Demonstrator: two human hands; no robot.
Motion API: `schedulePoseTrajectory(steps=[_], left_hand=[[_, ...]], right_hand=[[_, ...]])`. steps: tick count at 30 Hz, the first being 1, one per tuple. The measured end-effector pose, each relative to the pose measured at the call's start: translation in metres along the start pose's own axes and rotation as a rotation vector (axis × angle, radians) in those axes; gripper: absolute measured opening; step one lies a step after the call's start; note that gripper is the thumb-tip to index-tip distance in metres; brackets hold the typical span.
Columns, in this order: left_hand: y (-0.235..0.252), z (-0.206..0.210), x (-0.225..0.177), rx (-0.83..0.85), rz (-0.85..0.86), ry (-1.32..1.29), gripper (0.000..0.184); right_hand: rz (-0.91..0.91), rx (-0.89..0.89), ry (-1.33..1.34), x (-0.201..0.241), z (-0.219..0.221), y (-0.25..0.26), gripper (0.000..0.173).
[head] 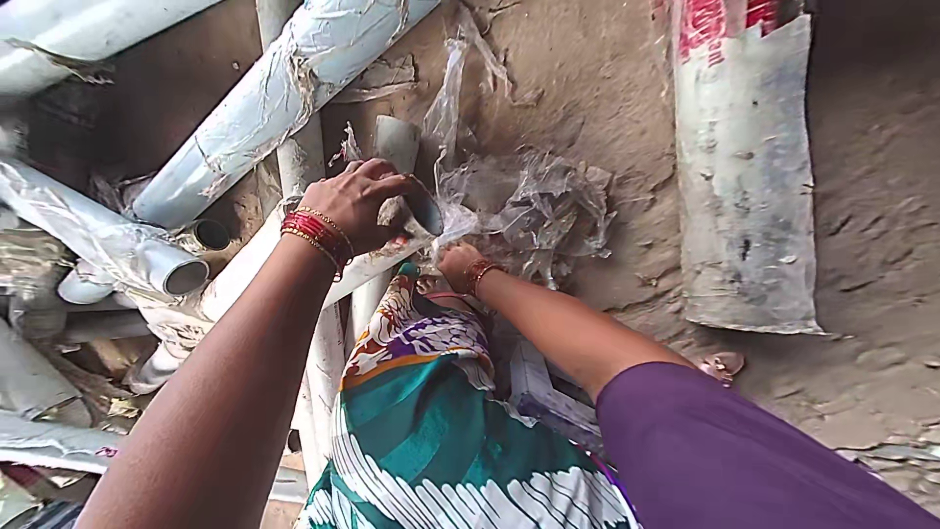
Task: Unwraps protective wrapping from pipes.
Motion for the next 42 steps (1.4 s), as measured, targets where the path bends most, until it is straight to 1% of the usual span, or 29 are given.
schedulePoseTrajectory(steps=[3,5,6,8,9,10,11,13,14,15,16,17,19,21,23,26,27,29,31,34,36,38,40,41,42], left_hand=[[-0.006,0.002,-0.001,-0.049,-0.026,0.024,0.058],[-0.012,0.005,-0.001,-0.086,-0.045,0.021,0.067],[-0.016,0.007,0.002,-0.138,-0.031,-0.013,0.074],[-0.025,0.014,0.012,-0.268,0.005,-0.148,0.081],[-0.032,0.021,0.019,-0.332,0.011,-0.225,0.079],[-0.043,0.028,0.025,-0.384,-0.009,-0.292,0.072],[-0.054,0.036,0.031,-0.432,-0.052,-0.351,0.064],[-0.081,0.054,0.044,-0.516,-0.142,-0.417,0.050],[-0.096,0.066,0.051,-0.544,-0.185,-0.430,0.045],[-0.112,0.077,0.057,-0.555,-0.229,-0.442,0.041],[-0.128,0.089,0.062,-0.559,-0.269,-0.450,0.038],[-0.142,0.100,0.065,-0.555,-0.307,-0.463,0.037],[-0.167,0.124,0.063,-0.535,-0.363,-0.502,0.036],[-0.183,0.149,0.060,-0.514,-0.389,-0.527,0.036],[-0.192,0.170,0.053,-0.434,-0.426,-0.572,0.037],[-0.192,0.181,0.037,-0.234,-0.477,-0.662,0.037],[-0.192,0.184,0.033,-0.195,-0.476,-0.672,0.037],[-0.192,0.187,0.027,-0.143,-0.473,-0.696,0.036],[-0.191,0.189,0.025,-0.115,-0.470,-0.716,0.036],[-0.193,0.194,0.036,-0.148,-0.489,-0.712,0.037],[-0.192,0.195,0.054,-0.242,-0.543,-0.679,0.042],[-0.184,0.189,0.081,-0.390,-0.593,-0.586,0.053],[-0.170,0.178,0.116,-0.459,-0.596,-0.506,0.073],[-0.162,0.173,0.132,-0.454,-0.584,-0.497,0.085],[-0.153,0.168,0.146,-0.422,-0.572,-0.515,0.097]], right_hand=[[-0.065,0.003,-0.011,0.010,0.010,0.037,0.036],[-0.050,0.050,0.010,0.017,-0.001,0.037,0.050],[-0.045,0.115,-0.020,0.022,-0.013,0.032,0.057],[-0.031,0.174,-0.020,0.025,-0.026,0.029,0.063],[-0.018,0.181,0.010,0.026,-0.025,0.030,0.064],[-0.001,0.183,0.046,0.029,-0.025,0.033,0.065],[0.023,0.194,0.074,0.031,-0.025,0.036,0.065],[0.083,0.274,0.109,0.033,-0.024,0.045,0.065],[0.101,0.301,0.105,0.034,-0.019,0.051,0.062],[0.106,0.289,0.090,0.033,-0.008,0.058,0.055],[0.100,0.220,0.057,0.032,0.008,0.068,0.044],[0.090,0.161,0.022,0.029,0.020,0.076,0.036],[0.059,0.103,-0.060,0.023,0.040,0.078,0.031],[0.043,0.068,-0.080,0.013,0.051,0.077,0.032],[0.147,0.031,0.025,0.005,0.057,0.076,0.030],[0.273,-0.006,0.124,0.002,0.047,0.072,0.036],[0.312,-0.002,0.151,0.004,0.041,0.070,0.037],[0.391,0.017,0.184,0.009,0.033,0.069,0.035],[0.450,0.056,0.201,0.011,0.026,0.068,0.037],[0.456,0.058,0.204,0.015,0.021,0.071,0.044],[0.438,-0.001,0.162,0.013,0.025,0.072,0.043],[0.380,-0.031,0.092,0.013,0.028,0.071,0.038],[0.297,0.047,0.013,0.020,0.021,0.058,0.039],[0.251,0.076,-0.014,0.025,0.014,0.046,0.041],[0.204,0.041,-0.027,0.030,0.007,0.031,0.038]])
Point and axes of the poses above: each hand's wrist, its own y-axis towards the middle knuckle, its own z-axis out of the palm, x = y × z, the point moved 3 cm from there along y, towards the middle knuckle, and after that the axes turned 3 degrees about -y, right-handed, at the moved point
